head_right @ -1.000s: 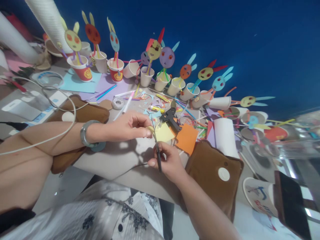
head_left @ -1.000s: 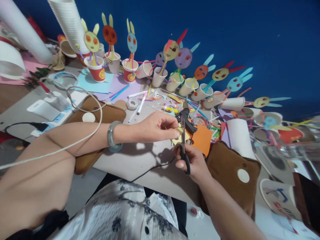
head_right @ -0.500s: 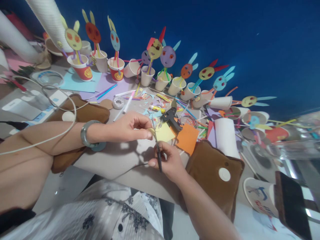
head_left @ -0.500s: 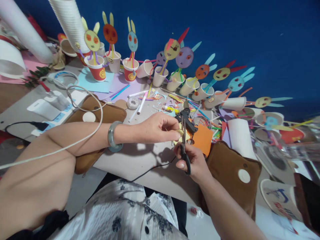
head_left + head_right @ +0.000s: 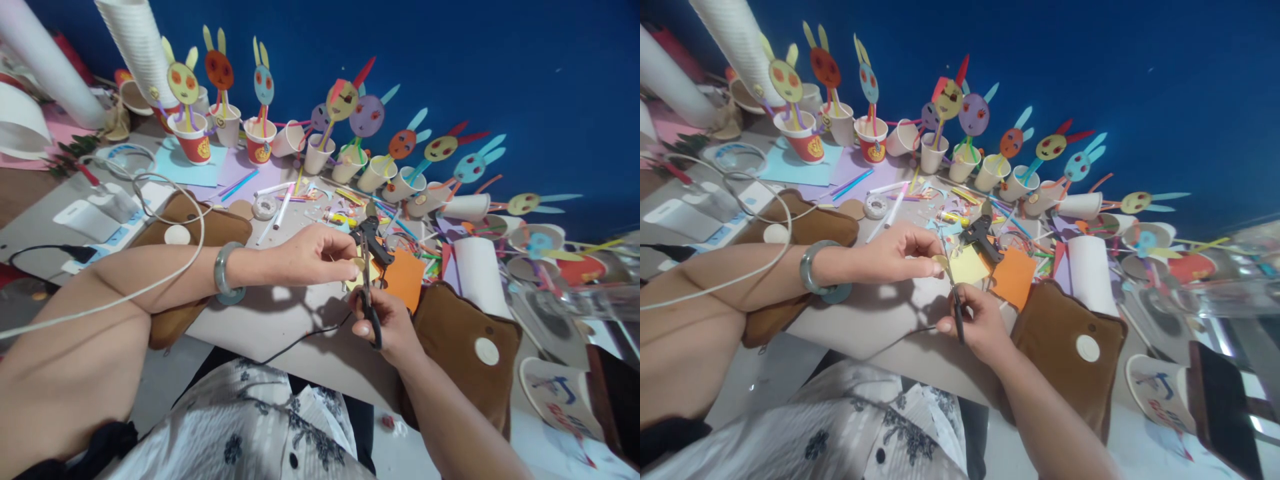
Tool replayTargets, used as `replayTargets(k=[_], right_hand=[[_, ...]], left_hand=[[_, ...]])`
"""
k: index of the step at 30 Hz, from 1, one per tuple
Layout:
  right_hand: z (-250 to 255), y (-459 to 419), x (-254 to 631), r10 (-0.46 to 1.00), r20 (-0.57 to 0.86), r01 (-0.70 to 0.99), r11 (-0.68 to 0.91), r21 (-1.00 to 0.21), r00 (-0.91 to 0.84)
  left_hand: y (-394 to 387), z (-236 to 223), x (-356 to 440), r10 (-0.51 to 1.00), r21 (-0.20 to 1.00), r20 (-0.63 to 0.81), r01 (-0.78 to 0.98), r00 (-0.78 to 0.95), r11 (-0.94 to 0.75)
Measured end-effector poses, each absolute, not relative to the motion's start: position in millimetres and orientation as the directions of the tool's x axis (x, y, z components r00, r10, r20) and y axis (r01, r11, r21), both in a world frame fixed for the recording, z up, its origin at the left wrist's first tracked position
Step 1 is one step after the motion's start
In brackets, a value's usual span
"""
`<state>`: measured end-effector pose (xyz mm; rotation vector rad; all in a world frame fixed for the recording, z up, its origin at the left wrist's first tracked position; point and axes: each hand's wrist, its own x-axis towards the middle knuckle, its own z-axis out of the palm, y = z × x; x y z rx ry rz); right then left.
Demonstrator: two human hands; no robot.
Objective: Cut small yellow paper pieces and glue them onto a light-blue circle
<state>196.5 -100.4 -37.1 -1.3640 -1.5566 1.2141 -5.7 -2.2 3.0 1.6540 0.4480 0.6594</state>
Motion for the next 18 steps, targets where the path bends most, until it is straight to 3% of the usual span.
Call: replayTargets(k=[18], right_hand=[[-37.0,-100.6,196.4,0.986,-0.048,0.298,0.001,-0.955,-0.159]], left_hand=[[-0.1,4.8,-6.4,0.65,0.982,0.166,-0.062,0.741,-0.179]])
